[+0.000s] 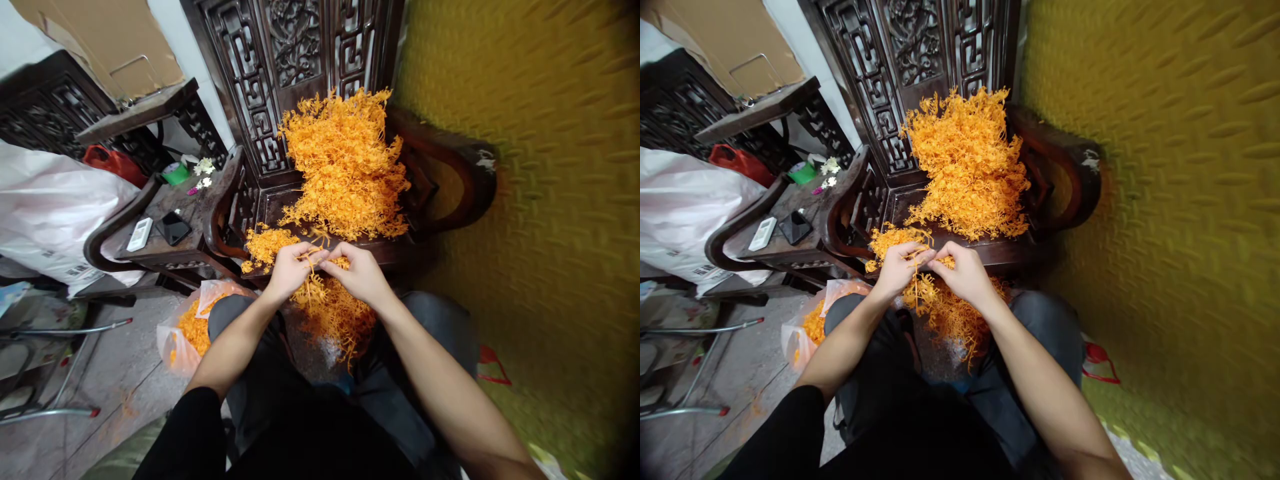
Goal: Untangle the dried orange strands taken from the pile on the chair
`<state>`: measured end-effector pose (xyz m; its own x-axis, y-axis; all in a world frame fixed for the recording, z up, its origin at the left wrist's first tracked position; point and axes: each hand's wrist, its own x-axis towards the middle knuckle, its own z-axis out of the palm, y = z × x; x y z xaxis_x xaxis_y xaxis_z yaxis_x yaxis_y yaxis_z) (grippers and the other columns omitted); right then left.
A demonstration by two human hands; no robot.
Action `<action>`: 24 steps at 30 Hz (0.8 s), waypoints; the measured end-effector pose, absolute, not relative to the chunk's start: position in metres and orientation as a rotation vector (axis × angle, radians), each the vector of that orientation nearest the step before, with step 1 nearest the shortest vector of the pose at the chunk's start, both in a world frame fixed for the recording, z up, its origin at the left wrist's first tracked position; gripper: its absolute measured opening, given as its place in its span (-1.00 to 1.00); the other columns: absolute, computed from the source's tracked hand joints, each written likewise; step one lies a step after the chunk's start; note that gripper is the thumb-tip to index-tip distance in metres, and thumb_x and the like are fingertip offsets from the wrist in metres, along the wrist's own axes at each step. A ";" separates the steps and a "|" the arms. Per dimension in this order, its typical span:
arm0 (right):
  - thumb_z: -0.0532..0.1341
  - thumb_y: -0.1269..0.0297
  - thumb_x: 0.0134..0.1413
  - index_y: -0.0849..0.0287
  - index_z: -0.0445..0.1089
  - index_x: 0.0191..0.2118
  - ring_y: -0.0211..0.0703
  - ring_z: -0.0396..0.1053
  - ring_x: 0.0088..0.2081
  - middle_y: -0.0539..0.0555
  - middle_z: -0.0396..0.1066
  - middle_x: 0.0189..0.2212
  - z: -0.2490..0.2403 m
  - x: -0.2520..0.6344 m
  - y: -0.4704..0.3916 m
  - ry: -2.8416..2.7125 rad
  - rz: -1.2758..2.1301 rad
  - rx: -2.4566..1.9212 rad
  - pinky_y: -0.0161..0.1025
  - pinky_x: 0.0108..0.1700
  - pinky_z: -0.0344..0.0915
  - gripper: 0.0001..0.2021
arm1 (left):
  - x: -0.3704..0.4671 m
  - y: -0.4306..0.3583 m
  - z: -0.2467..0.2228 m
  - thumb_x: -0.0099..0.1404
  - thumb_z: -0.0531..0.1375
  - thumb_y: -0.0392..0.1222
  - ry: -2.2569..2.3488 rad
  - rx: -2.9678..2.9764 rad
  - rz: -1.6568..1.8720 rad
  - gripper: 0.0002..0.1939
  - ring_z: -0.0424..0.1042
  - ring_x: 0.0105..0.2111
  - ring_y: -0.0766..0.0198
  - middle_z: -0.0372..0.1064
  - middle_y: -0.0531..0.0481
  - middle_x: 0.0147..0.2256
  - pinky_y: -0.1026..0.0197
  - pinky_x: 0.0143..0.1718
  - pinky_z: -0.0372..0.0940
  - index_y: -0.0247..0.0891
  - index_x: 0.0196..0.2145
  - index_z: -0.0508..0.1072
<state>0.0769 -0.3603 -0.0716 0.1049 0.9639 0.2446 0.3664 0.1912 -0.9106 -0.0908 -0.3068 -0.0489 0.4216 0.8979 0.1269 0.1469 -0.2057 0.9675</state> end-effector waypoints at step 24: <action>0.30 0.21 0.28 0.07 0.65 -0.11 -0.18 0.43 -0.34 0.06 0.49 -0.37 -0.049 0.103 -0.375 -1.330 0.156 -1.161 -0.19 -0.28 0.40 -0.82 | -0.097 -0.291 -0.046 0.14 0.44 0.07 0.888 1.163 0.730 -0.61 0.49 -0.52 0.32 0.56 -0.05 -0.37 0.25 -0.46 0.44 -0.32 -0.26 0.60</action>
<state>0.1030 -0.3755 -0.0493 0.3149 0.6763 0.6659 0.5038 0.4755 -0.7212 -0.0973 -0.2912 -0.0456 0.4743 0.8564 -0.2039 -0.0345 0.2495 0.9678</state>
